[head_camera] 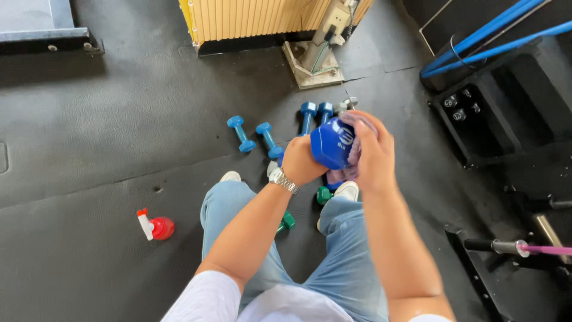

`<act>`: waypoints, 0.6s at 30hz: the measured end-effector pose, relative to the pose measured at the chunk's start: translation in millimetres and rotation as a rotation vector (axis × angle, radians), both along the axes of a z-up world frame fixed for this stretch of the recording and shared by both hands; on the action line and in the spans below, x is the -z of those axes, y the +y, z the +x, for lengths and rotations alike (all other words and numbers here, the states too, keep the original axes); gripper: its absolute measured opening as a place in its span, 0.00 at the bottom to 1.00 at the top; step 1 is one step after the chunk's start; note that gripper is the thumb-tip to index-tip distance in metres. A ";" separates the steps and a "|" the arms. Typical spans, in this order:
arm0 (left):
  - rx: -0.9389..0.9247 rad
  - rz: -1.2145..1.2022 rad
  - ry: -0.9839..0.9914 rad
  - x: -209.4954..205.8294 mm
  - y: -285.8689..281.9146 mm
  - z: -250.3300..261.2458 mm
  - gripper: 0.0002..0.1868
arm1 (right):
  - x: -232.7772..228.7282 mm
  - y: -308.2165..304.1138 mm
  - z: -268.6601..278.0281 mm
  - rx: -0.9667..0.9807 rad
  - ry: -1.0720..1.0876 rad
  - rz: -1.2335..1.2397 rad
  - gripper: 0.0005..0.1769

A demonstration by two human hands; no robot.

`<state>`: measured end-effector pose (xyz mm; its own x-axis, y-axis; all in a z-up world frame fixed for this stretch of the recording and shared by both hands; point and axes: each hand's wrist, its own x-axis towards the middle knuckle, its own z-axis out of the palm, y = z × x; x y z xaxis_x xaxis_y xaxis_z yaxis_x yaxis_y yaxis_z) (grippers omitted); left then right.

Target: The person wipes down dumbbells using a cloth while sitting on the floor, handling one blue dumbbell at a time and then placing it back on a rack.

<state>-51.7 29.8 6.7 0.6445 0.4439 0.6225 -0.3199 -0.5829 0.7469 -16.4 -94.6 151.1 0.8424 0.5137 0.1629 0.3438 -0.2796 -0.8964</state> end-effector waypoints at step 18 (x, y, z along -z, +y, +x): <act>0.002 0.110 0.336 17.2 -13.1 -3.9 0.18 | -22.2 7.2 46.4 -0.462 -0.511 -0.308 0.09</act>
